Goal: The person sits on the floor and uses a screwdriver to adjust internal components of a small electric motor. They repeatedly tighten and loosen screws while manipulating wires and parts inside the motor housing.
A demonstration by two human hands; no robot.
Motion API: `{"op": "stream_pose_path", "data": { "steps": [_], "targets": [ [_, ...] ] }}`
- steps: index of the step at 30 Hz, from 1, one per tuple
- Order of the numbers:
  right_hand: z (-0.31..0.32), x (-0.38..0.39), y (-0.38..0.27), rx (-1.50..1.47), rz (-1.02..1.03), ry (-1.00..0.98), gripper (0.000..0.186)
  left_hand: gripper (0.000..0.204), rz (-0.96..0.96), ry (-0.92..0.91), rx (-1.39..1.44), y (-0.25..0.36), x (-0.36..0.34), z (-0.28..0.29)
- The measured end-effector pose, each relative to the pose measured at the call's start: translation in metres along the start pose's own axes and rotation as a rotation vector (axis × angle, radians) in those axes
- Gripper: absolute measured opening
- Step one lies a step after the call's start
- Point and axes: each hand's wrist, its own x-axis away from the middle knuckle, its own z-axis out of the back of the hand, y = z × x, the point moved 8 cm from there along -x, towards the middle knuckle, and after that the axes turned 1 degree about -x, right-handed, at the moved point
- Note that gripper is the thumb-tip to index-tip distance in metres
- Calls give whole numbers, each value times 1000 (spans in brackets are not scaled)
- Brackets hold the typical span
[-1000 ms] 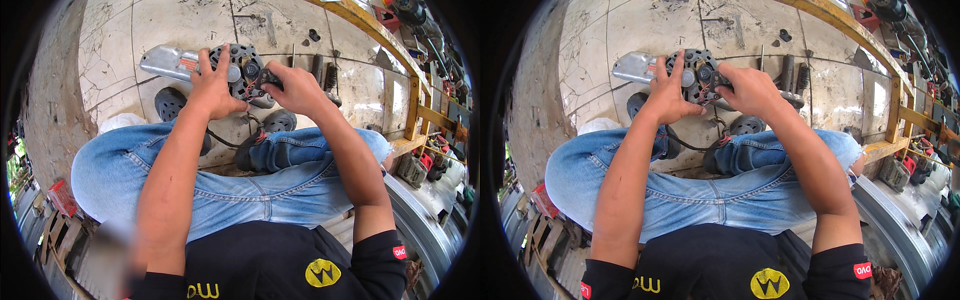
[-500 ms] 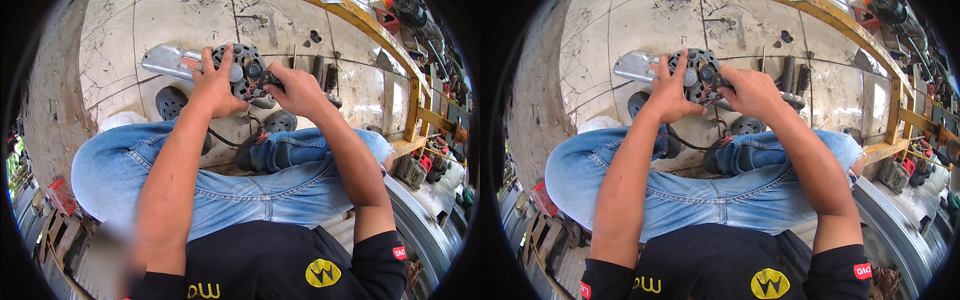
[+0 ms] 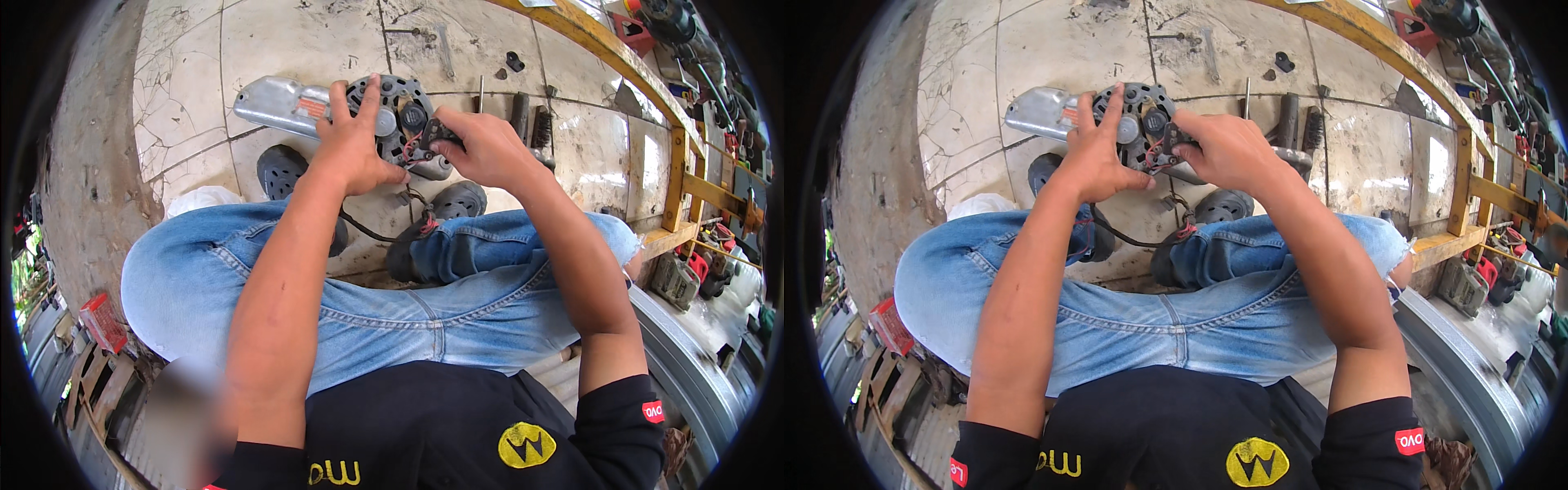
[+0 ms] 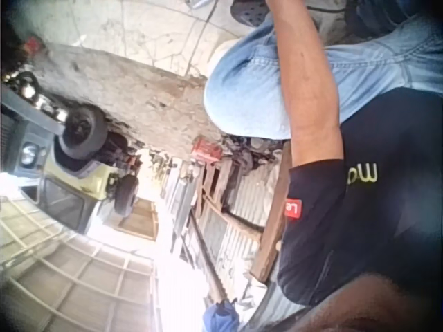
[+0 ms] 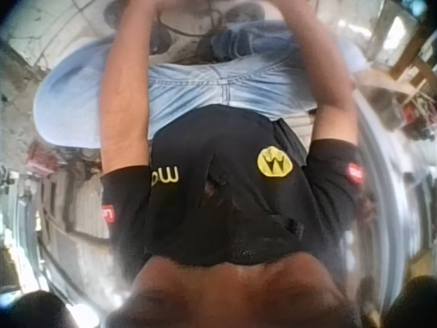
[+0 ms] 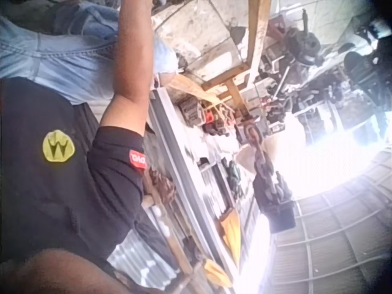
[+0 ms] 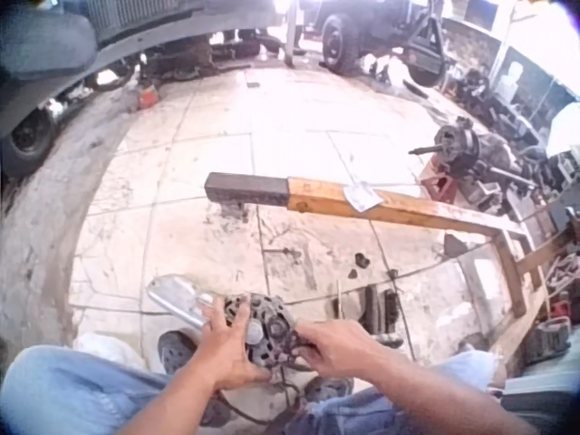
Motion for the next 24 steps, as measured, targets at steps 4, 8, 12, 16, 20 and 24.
{"op": "stream_pose_path", "data": {
  "steps": [4, 8, 12, 16, 20, 24],
  "targets": [
    [-2, 4, 2, -16, -49, 18, 26, 147, 3, -23, -4, 0, 0, -2],
    [-4, 7, 4, -29, -93, 31, 26, 147, 21, -13, 10, 1, 2, -2],
    [-5, 8, 4, -36, -158, 22, 25, 147, 34, -23, 18, 0, 3, -4],
    [-3, 7, 3, -18, -163, 8, 26, 146, 36, -28, 23, 2, 3, -2],
    [0, -1, -6, -2, -103, -85, 25, 145, -6, -35, 24, 1, 2, -1],
    [-1, 3, 3, -17, -127, -20, 25, 145, 15, -3, 32, 2, 4, 0]
  ]
}}
